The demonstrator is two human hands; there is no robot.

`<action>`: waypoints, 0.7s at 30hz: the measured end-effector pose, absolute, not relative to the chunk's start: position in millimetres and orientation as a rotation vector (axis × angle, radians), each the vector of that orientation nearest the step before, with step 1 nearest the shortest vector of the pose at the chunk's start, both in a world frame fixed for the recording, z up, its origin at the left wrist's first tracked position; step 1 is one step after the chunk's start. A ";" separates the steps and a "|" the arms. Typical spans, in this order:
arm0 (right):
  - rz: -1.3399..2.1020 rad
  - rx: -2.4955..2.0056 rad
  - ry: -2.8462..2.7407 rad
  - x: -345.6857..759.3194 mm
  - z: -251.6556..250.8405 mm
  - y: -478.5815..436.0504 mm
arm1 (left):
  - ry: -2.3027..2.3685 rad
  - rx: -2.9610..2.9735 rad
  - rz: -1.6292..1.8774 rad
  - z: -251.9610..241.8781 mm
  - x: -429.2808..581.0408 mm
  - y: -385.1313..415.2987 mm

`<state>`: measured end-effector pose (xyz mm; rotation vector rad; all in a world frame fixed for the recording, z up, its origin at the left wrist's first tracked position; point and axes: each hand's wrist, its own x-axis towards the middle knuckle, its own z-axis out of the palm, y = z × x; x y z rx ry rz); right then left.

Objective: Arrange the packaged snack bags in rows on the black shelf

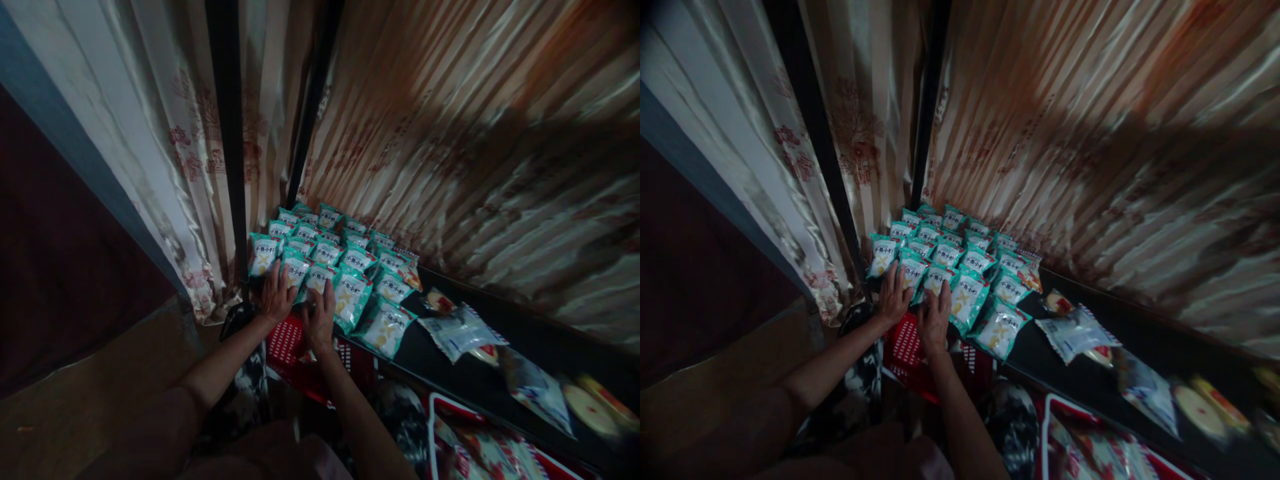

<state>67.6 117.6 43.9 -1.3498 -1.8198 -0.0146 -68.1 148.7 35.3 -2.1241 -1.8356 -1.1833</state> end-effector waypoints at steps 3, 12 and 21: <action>-0.033 -1.353 -1.838 69.3 42.4 118.1 | -1.838 -2.130 -1.193 35.2 -67.3 148.0; -0.102 -1.314 -1.912 72.0 43.6 113.1 | -1.836 -2.144 -1.282 36.3 -70.1 141.7; -0.201 -1.261 -2.035 58.9 57.6 108.7 | -1.745 -2.176 -1.434 37.2 -73.7 142.0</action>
